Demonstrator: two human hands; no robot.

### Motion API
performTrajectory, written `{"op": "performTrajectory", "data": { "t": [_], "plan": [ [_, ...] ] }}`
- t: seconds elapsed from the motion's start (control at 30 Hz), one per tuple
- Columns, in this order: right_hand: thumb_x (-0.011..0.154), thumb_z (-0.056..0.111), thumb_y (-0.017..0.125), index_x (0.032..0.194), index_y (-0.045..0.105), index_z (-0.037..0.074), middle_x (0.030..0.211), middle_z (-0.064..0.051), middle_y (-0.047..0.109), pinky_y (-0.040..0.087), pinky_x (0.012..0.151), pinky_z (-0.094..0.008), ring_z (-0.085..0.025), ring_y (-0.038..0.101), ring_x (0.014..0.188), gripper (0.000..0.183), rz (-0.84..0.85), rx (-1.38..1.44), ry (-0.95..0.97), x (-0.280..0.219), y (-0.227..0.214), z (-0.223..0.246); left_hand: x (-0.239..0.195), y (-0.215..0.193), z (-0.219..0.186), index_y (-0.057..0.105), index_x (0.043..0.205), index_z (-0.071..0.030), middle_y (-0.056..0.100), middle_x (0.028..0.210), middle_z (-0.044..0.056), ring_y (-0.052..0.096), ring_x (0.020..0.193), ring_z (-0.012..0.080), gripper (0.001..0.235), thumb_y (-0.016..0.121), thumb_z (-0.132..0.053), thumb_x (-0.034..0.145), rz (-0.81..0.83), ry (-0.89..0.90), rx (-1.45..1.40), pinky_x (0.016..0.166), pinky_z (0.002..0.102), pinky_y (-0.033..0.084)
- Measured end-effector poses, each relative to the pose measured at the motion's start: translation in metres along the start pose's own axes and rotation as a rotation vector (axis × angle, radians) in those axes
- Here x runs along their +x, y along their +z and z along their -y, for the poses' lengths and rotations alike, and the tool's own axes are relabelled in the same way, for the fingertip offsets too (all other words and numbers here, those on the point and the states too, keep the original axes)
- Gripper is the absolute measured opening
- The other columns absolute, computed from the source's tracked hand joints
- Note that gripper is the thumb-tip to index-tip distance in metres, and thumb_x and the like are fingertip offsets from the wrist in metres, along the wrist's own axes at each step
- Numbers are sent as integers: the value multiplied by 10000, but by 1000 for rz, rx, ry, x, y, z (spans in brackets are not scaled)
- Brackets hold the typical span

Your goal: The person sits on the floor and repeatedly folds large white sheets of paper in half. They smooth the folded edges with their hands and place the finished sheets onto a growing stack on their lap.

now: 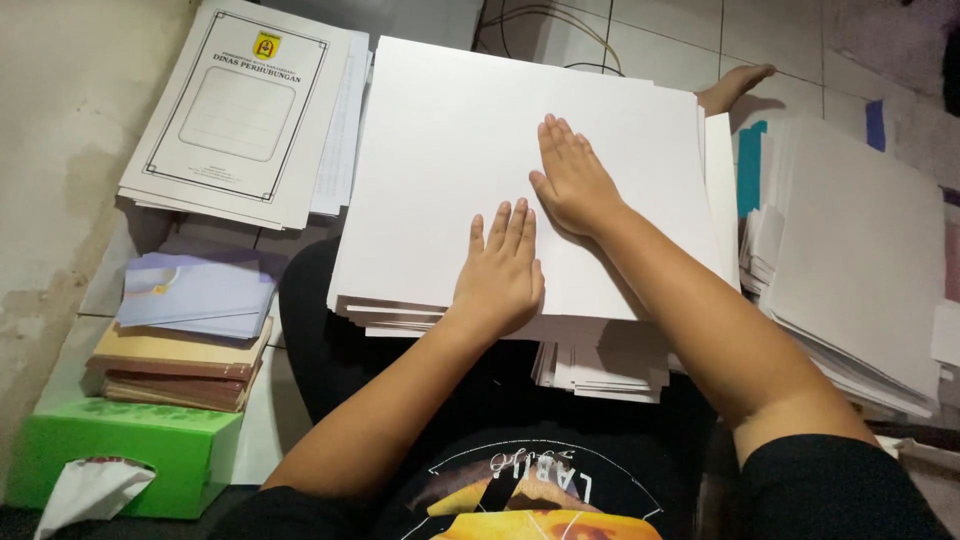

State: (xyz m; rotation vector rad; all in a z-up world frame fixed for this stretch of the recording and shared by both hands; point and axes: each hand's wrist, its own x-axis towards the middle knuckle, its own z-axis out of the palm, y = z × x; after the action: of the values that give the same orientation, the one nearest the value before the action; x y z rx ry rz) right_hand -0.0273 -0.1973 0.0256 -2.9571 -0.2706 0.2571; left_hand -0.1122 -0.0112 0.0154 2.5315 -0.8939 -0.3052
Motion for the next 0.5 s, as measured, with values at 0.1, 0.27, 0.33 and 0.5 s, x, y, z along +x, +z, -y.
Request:
{"op": "performTrajectory", "data": {
  "t": [0.1,0.27,0.33,0.5],
  "plan": [
    [1066,300,279,1627,86,-8,1721,-187,43,33,1289,-452,-291,30,1597,668,-9,50,-32,44,-3,-13,9,32,9,184,1600,27,132,1704,181,83,1581,336,696,277,-317,1003,-122,-16,147,1256,583,35],
    [1081,307,199,1641,76,45,1735,-114,64,15,1288,-401,-223,41,1597,631,-10,65,148,85,-17,-40,8,32,7,216,1602,8,164,1704,161,108,1583,320,714,307,-323,975,-173,-22,122,1262,582,42],
    [1083,318,194,1641,72,41,1736,-114,58,8,1287,-418,-232,32,1597,635,-31,59,220,82,-13,-56,11,34,9,216,1606,-11,164,1707,144,111,1582,316,703,313,-326,985,-176,-34,138,1252,604,49],
    [1091,378,160,1647,-35,83,1740,-72,-82,-49,1296,-432,-217,-85,1601,659,63,71,443,29,-26,-79,12,19,2,178,1620,-50,134,1715,114,100,1577,320,683,310,-313,1003,-103,-51,176,1225,660,51]
  ]
}}
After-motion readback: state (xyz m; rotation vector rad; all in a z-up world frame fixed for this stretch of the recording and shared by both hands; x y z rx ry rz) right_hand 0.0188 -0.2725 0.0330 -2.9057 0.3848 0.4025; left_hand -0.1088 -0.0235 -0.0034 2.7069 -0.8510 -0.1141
